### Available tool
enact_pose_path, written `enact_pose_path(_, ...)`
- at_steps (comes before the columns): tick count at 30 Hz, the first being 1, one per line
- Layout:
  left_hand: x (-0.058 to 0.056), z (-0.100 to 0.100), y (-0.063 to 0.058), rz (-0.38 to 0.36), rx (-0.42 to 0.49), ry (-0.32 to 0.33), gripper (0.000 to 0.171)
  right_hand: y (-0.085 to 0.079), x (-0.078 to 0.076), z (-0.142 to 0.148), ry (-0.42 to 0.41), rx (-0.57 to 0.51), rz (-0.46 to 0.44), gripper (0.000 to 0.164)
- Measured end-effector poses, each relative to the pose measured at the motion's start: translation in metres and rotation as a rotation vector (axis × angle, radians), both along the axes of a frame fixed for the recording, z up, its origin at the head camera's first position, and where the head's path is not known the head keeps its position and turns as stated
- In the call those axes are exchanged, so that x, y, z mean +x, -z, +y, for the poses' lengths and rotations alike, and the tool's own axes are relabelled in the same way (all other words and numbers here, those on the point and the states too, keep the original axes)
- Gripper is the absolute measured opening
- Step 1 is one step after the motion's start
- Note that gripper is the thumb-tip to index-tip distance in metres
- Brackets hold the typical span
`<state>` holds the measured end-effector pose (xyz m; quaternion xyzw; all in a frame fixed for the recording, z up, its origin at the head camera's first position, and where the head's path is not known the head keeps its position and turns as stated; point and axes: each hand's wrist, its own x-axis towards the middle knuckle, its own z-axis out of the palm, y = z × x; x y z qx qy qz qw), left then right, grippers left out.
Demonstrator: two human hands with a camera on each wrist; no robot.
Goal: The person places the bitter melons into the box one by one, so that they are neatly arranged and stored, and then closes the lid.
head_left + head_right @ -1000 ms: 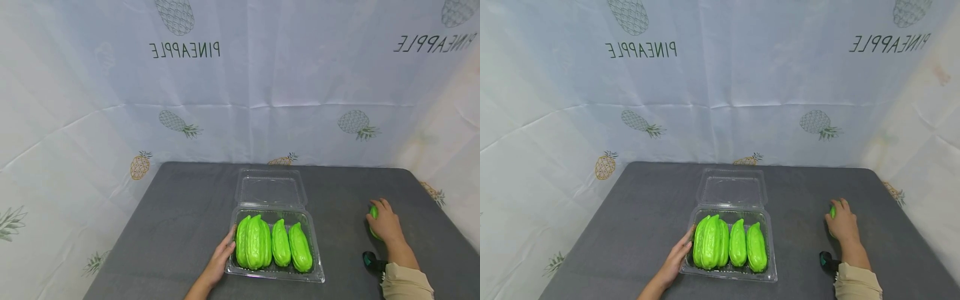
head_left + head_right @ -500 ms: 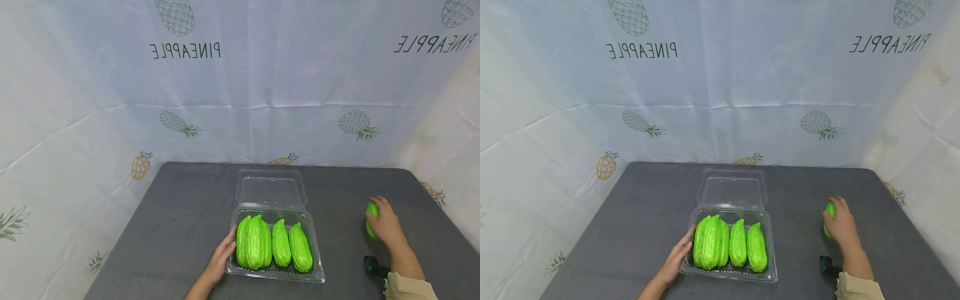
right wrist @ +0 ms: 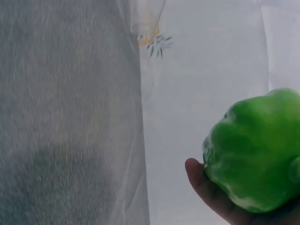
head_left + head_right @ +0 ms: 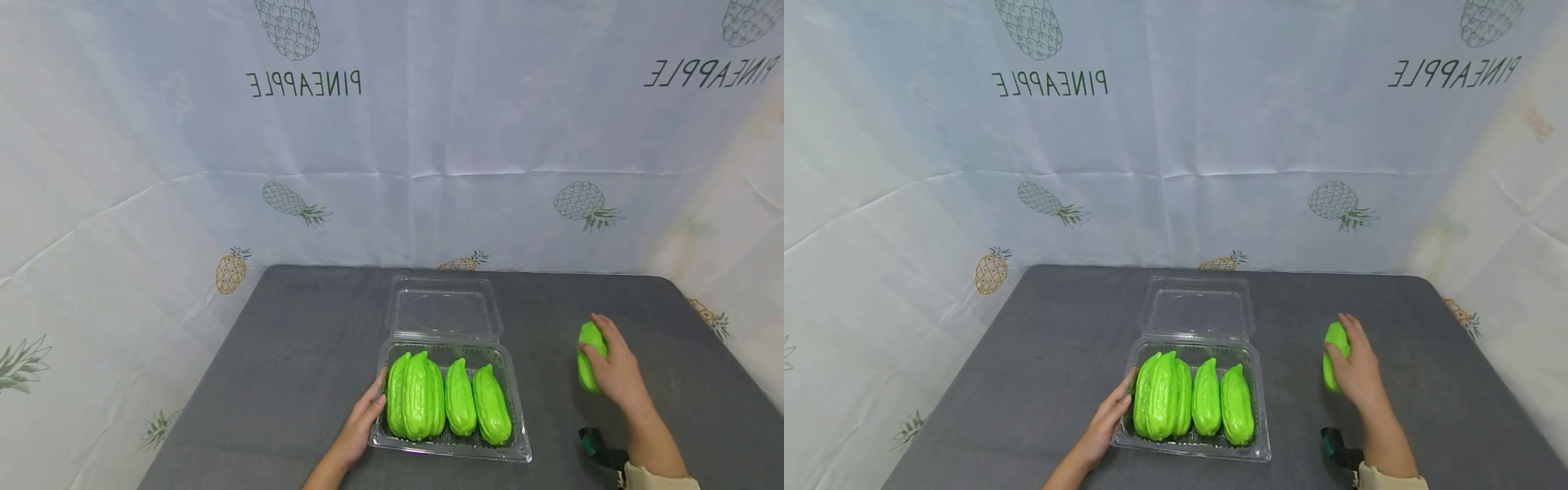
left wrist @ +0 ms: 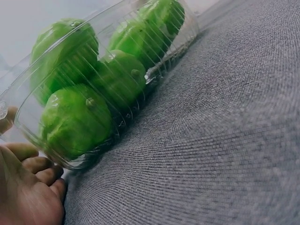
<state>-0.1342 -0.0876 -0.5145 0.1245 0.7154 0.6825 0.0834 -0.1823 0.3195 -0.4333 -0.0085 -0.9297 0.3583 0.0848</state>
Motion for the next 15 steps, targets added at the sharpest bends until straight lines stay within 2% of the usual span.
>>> enact_pose_path(15,0.0,0.0,0.001,-0.009,0.011,0.008,0.054,-0.01,0.021,-0.035,0.056,-0.137,0.025,0.055)
